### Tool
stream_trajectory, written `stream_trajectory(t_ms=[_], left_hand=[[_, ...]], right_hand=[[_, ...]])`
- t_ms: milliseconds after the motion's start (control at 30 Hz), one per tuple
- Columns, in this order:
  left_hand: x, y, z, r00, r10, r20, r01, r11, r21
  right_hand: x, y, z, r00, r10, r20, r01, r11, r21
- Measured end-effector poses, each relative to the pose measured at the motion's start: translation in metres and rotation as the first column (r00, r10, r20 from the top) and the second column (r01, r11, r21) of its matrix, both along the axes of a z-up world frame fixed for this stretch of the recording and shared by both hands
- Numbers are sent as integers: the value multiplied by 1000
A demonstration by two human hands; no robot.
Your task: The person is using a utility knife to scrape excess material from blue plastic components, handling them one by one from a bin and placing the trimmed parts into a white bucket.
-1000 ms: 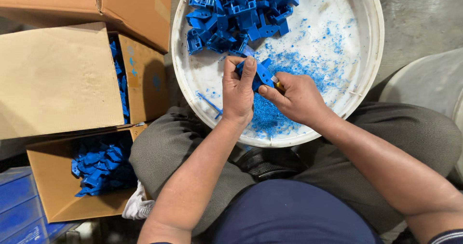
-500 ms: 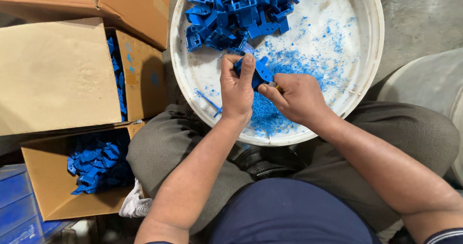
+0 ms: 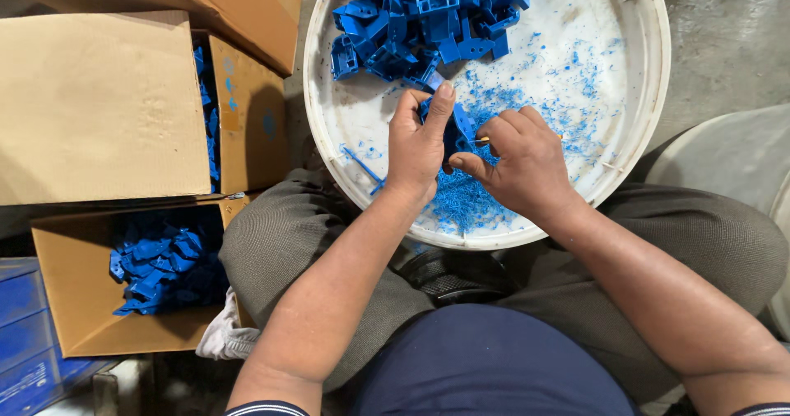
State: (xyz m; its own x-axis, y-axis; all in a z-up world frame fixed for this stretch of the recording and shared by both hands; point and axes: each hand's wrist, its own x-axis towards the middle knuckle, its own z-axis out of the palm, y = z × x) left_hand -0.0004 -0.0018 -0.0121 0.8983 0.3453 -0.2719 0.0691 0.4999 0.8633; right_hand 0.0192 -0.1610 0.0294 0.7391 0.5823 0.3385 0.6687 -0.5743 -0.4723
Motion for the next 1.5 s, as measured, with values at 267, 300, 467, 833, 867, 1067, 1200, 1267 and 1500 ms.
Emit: stream_trajectory(t_ms=[267, 300, 467, 833, 867, 1067, 1200, 1267, 1500], left_hand=[[0, -1, 0, 1000, -5, -7, 5, 1000, 8], [0, -1, 0, 1000, -5, -7, 5, 1000, 4], [0, -1, 3, 999, -15, -39, 15, 1000, 14], [-1, 0, 8, 996, -31, -81, 34, 999, 43], [-1, 0, 8, 994, -34, -100, 38, 998, 41], [0, -2, 4, 998, -16, -52, 19, 999, 49], [-1, -1, 5, 993, -25, -112, 28, 999, 30], [0, -1, 4, 997, -19, -80, 22, 999, 36], [0, -2, 6, 996, -13, -94, 16, 999, 38]], right_hand=[[0, 0, 1, 1000, 2, -3, -3, 1000, -8], [0, 0, 1, 1000, -1, -6, 1, 1000, -13], [-1, 0, -1, 1000, 1, -6, -1, 1000, -16], [-1, -1, -4, 1000, -3, 17, 4, 1000, -25], [-1, -1, -4, 1000, -4, 20, 4, 1000, -25], [-1, -1, -6, 1000, -6, 26, 7, 999, -45], [0, -1, -6, 1000, -8, 16, 9, 999, -47], [0, -1, -6, 1000, -14, 14, 15, 999, -50], [-2, 0, -5, 1000, -23, -5, 23, 998, -50]])
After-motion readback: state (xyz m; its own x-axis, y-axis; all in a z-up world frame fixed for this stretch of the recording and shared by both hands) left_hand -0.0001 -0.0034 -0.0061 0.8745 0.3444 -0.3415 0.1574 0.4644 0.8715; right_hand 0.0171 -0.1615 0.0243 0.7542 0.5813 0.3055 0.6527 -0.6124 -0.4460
